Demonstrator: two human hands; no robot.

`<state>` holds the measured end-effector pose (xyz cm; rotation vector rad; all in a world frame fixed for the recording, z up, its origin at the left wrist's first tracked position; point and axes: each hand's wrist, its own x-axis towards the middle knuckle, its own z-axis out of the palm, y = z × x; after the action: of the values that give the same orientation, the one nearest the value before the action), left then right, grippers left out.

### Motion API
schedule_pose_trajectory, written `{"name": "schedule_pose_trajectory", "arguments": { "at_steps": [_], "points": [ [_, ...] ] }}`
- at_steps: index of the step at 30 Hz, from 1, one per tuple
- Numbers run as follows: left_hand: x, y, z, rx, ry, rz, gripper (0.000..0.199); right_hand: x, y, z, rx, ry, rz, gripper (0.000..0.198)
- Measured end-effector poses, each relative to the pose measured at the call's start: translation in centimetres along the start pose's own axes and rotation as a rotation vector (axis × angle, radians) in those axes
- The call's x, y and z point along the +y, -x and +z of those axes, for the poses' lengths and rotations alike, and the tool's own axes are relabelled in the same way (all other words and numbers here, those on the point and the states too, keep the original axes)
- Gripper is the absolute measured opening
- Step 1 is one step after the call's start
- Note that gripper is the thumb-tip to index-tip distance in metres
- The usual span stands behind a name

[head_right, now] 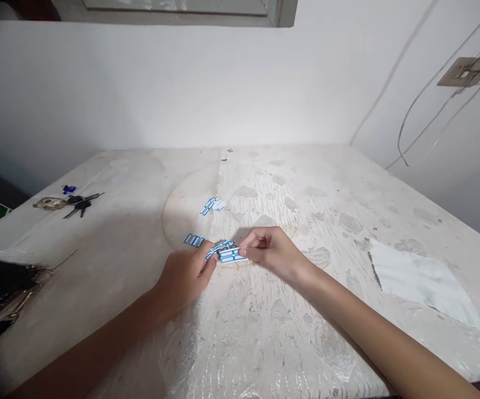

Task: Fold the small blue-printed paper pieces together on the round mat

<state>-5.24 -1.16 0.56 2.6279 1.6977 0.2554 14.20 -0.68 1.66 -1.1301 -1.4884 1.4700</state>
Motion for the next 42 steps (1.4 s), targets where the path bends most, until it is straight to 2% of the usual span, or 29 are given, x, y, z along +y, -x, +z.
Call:
{"name": "schedule_pose_trajectory", "arguments": {
  "at_steps": [3, 9, 14, 17, 19, 21, 23, 26, 28, 30, 33, 36, 38, 40, 42],
  "points": [
    [-0.1, 0.1, 0.3, 0.026, 0.032, 0.048, 0.024, 0.6, -0.3, 0.6, 0.051, 0.11, -0.018, 0.011],
    [0.0, 0.4, 0.4, 0.085, 0.11, 0.133, 0.021, 1.6, -0.5, 1.7, 0.154, 0.449, -0.268, 0.011],
    [0.2, 0.3, 1.0, 0.162, 0.103, 0.114, 0.023, 1.4, -0.4, 1.4, 0.172, 0.452, -0.262, 0.008],
    [0.3, 0.2, 1.4, 0.22, 0.058, 0.143, 0.022, 0.0, -1.5, 1.1, 0.193, 0.427, -0.264, 0.02],
    [0.3, 0.3, 1.6, 0.233, 0.027, 0.169, 0.022, -1.2, -3.1, 1.5, 0.081, 0.526, -0.299, 0.013],
    [0.3, 0.4, 1.7, 0.247, 0.005, 0.183, 0.022, -2.4, -5.1, 2.6, -0.13, 0.666, -0.337, 0.01],
    [0.2, 0.6, 1.8, 0.265, -0.005, 0.184, 0.022, -3.4, -7.0, 4.0, -0.29, 0.809, -0.283, 0.013],
    [0.1, 0.7, 1.8, 0.275, -0.014, 0.189, 0.021, -4.3, -8.9, 6.1, -0.423, 1.027, -0.212, 0.011],
    [0.0, 0.8, 1.8, 0.266, -0.018, 0.193, 0.022, -4.3, -9.4, 7.1, -0.449, 1.102, -0.207, 0.011],
    [0.1, 0.8, 1.7, 0.247, -0.015, 0.189, 0.024, -4.0, -9.6, 7.6, -0.428, 1.08, -0.203, 0.019],
    [0.1, 0.7, 1.5, 0.205, 0.006, 0.16, 0.025, -3.6, -9.4, 7.2, -0.356, 0.902, -0.231, 0.029],
    [0.0, 0.6, 1.3, 0.175, 0.043, 0.116, 0.025, -4.4, -7.9, 4.9, -0.219, 0.708, -0.328, 0.016],
    [0.0, 0.6, 1.2, 0.16, 0.065, 0.095, 0.025, -5.2, -5.9, 2.7, -0.109, 0.589, -0.383, 0.015],
    [0.0, 0.5, 1.1, 0.141, 0.077, 0.079, 0.024, -5.6, -3.6, 0.7, -0.122, 0.525, -0.356, 0.019],
    [0.1, 0.4, 1.0, 0.12, 0.084, 0.072, 0.023, -5.4, -1.5, -0.5, -0.204, 0.537, -0.305, 0.023]
  ]
}}
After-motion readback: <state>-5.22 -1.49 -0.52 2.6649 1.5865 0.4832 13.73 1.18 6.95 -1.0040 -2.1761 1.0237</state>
